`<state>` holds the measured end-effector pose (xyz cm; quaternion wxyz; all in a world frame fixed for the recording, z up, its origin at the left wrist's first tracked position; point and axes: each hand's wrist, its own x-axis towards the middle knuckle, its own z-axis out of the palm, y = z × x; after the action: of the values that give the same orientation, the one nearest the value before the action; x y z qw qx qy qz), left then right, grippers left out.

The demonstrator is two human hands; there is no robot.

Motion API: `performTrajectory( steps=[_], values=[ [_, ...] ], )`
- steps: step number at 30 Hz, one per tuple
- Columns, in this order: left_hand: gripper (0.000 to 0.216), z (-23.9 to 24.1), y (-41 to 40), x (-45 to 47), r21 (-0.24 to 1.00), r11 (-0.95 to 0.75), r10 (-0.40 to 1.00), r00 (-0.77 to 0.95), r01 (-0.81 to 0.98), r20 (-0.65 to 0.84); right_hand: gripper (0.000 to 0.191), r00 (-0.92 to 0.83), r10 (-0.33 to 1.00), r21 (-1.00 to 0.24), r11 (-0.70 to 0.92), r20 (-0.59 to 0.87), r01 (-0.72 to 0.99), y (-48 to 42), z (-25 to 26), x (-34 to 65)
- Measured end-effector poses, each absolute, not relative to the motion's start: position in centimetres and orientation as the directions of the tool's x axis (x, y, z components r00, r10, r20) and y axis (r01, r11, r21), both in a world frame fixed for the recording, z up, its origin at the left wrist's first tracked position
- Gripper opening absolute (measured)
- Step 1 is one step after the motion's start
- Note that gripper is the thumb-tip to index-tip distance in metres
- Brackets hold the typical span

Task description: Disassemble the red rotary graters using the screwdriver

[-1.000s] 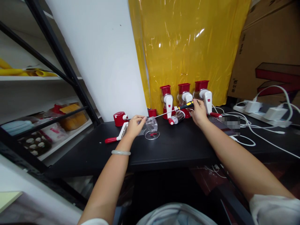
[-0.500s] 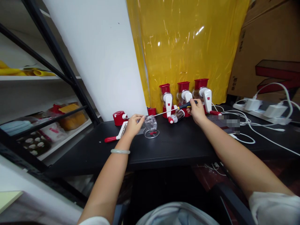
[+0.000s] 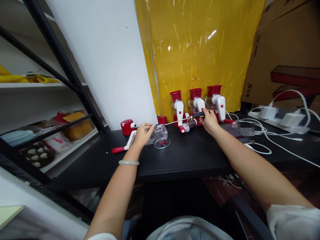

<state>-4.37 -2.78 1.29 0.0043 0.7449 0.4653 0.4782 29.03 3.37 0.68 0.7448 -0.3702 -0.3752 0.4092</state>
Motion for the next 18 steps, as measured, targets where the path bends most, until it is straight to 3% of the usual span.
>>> performTrajectory(
  steps=[5, 18],
  values=[
    [0.039, 1.22, -2.70, -4.41, 0.449, -0.564, 0.700, 0.112, 0.694, 0.706, 0.025, 0.421, 0.871, -0.855, 0.404, 0.253, -0.324, 3.56, 0.57, 29.14],
    [0.038, 1.21, -2.77, -4.38, 0.465, -0.557, 0.707, 0.100, 0.688, 0.700, 0.039, 0.435, 0.852, -0.839, 0.447, 0.292, -0.312, 3.92, 0.45, 29.52]
  ],
)
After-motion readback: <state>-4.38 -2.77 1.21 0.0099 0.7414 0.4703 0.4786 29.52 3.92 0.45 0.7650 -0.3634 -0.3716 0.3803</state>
